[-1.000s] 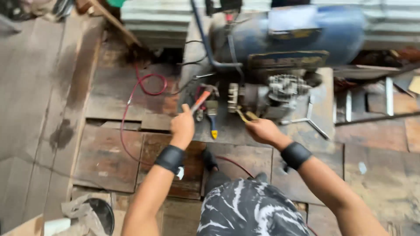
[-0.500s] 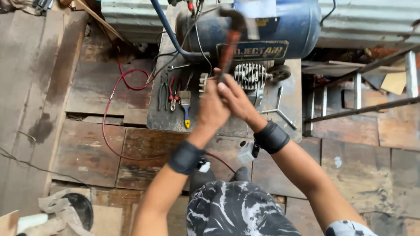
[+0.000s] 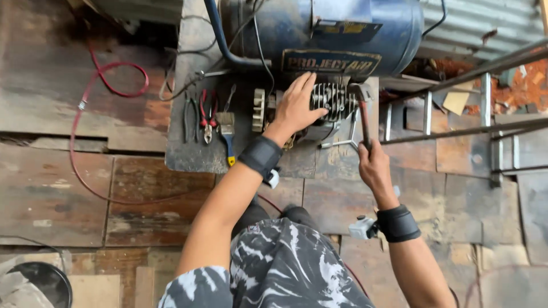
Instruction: Disassembling and inspecting the cylinder head and engine components of an air compressor using various tools.
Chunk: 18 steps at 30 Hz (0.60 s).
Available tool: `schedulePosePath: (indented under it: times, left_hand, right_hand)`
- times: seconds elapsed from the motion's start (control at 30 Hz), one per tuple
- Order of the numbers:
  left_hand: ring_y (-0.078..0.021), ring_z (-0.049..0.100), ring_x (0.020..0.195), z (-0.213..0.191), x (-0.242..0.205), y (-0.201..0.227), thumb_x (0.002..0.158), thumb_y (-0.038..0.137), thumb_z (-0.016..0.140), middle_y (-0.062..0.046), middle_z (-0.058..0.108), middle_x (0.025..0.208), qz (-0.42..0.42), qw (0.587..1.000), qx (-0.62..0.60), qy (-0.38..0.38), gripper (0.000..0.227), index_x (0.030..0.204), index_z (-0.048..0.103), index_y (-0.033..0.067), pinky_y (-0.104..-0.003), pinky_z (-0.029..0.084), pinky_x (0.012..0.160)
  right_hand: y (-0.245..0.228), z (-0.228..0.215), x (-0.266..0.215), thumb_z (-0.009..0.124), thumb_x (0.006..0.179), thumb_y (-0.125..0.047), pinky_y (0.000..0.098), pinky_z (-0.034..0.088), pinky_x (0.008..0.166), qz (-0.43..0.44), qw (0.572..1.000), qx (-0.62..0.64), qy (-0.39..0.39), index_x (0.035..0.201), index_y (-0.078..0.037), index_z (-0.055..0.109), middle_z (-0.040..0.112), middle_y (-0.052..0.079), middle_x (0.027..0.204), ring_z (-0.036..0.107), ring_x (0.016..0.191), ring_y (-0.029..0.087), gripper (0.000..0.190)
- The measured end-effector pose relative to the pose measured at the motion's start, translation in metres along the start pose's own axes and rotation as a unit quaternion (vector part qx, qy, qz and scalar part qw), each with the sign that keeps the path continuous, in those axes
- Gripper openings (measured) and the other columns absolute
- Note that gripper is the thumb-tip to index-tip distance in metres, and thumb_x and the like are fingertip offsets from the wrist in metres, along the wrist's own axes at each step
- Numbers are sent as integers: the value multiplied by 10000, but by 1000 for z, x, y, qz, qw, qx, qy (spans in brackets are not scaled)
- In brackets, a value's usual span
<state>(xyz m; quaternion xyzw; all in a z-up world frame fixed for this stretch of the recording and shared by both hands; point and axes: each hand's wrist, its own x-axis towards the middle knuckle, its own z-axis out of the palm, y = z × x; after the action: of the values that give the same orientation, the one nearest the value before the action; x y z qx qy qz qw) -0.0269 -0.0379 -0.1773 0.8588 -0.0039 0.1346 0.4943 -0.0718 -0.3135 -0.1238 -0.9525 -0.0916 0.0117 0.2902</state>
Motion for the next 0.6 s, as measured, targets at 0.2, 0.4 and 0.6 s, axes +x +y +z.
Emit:
schedulePosePath:
  times: [0.2,0.4,0.6]
  left_hand:
    - [-485,496,1287,38,22,-12,516,451,966,-308,530,1338,105,993,11,60,1113,1344,494,-124,-511,430,1054]
    - [-343,621,1220,29,23,-2,523,362,987,-167,661,1255,34,999,-15,2,948,1299,592,-14,-420,485,1066]
    - [-370,620,1165,31,21,-2,461,369,1005,-208,655,1235,61,998,-14,18,993,1263,591,-48,-439,485,996]
  right_hand:
    - [-20,19,-19,569,1082,-231,515,486,663,26,998,-61,5,1131,-16,611,651,269,826,638,793,485,225]
    - [-60,-17,-16,544,1088,-200,396,480,585,10,998,-37,49,1139,-18,611,645,138,748,634,632,253,201]
    - [-27,-15,-10,522,1152,-185,348,391,558,-41,989,83,114,1124,-24,571,555,85,738,506,625,150,170]
